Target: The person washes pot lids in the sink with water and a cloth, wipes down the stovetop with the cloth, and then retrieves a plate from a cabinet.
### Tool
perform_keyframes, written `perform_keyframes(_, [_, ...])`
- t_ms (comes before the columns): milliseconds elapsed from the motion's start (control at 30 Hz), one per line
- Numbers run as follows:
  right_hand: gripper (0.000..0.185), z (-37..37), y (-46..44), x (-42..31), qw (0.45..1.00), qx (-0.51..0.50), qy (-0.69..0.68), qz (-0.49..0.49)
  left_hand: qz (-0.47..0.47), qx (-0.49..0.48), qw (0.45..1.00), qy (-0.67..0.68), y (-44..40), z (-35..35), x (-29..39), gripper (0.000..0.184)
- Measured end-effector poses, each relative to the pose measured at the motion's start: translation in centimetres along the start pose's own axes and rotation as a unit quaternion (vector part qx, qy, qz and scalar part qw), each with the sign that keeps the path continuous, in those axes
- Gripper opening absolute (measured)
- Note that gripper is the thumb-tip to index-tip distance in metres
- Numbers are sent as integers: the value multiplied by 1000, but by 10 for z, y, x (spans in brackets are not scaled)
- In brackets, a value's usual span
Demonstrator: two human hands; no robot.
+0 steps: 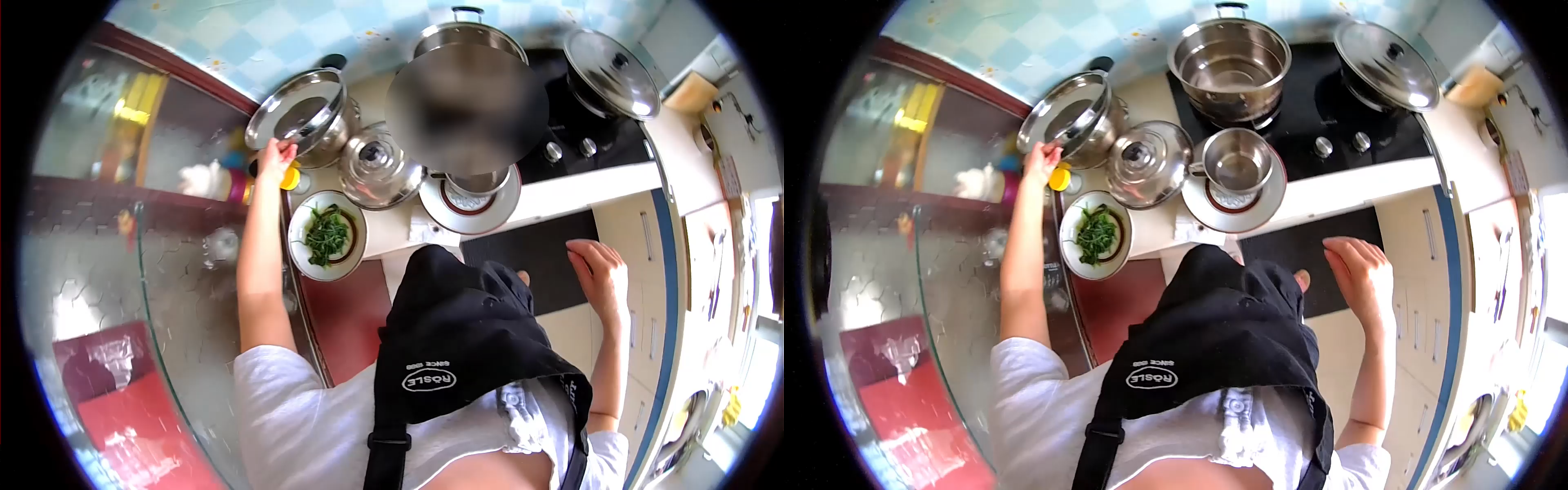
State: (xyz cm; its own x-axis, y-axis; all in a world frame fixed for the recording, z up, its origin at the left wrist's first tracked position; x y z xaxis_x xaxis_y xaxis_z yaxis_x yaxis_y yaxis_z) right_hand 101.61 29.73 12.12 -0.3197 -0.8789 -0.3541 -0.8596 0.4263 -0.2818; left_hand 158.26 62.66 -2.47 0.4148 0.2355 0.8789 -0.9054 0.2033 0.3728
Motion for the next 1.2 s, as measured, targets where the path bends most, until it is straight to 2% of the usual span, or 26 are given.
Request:
perform_keyframes(100, [11,23,-2,4,995,-32,-62,73,-15,16,992,-121,12,-4,2,42])
perform_keyframes(200, [13,56,-7,3,987,-80,-96,106,-28,66,943,-326,24,1,12,47])
perform_keyframes(300, [14,81,-12,-4,983,-107,-121,85,-27,31,926,-375,10,-13,4,49])
perform_keyframes(433, [17,94,-15,-20,980,-148,-123,49,-8,59,935,-351,34,-10,12,57])
perform_keyframes(500, [17,96,-12,-20,978,-140,-136,75,236,171,909,-299,45,-14,1,69])
perform_keyframes(567, [18,94,-7,-20,979,-127,-133,89,295,134,915,-242,84,-12,-12,61])
perform_keyframes(600, [17,94,-3,-18,978,-126,-129,100,274,71,948,-144,108,-12,-24,40])
perform_keyframes(633, [17,94,2,-15,978,-125,-124,112,217,47,965,-144,145,-3,-29,21])
perform_keyframes(667, [17,95,8,-12,977,-129,-127,109,148,35,979,-135,167,-4,-41,14])
perform_keyframes(700, [16,97,14,-9,975,-128,-130,123,95,-4,984,-149,192,-9,-52,13])
perform_keyframes(733, [16,100,19,-7,973,-127,-133,139,33,-8,987,-160,218,-11,-64,20])
perform_keyframes(767, [16,104,23,-5,972,-132,-135,140,-10,-82,977,-198,236,-20,-80,26])
perform_keyframes(833, [16,110,32,-3,956,-168,-164,176,-177,-152,954,-190,277,-21,-110,37])
perform_keyframes(867, [16,110,34,-3,955,-172,-164,180,-314,-105,920,-209,284,-41,-141,39])
perform_keyframes(900, [17,112,35,-4,951,-193,-165,176,-319,-105,918,-211,291,-45,-156,39])
perform_keyframes(967, [18,115,34,-6,947,-211,-167,177,-403,-20,914,-53,300,-48,-182,43])
perform_keyframes(1000, [20,116,33,-7,949,-225,-152,162,-378,46,925,5,295,-60,-198,48])
perform_keyframes(1033, [21,115,31,-7,951,-238,-136,146,-380,43,924,1,289,-67,-208,48])
perform_keyframes(1100, [22,110,24,-12,951,-240,-127,146,-244,115,941,203,271,-73,-215,53])
perform_keyframes(1133, [22,107,21,-13,953,-243,-122,137,-253,132,925,249,268,-73,-213,48])
perform_keyframes(1200, [23,102,19,-16,951,-253,-119,131,-224,137,935,236,261,-75,-226,44])
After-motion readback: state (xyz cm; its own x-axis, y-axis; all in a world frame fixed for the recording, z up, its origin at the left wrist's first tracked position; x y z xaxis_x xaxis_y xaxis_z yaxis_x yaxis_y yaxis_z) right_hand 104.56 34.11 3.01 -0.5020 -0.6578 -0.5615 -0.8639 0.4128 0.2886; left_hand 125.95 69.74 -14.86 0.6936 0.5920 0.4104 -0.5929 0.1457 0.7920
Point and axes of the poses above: each hand's wrist, its own y-axis away from the middle knuckle, its own z-axis out of the palm, x = y × z, the point moved 2 cm from there along -y, towards the middle knuckle, and after that the axes turned 7 degrees about y, right-handed, at the moved point
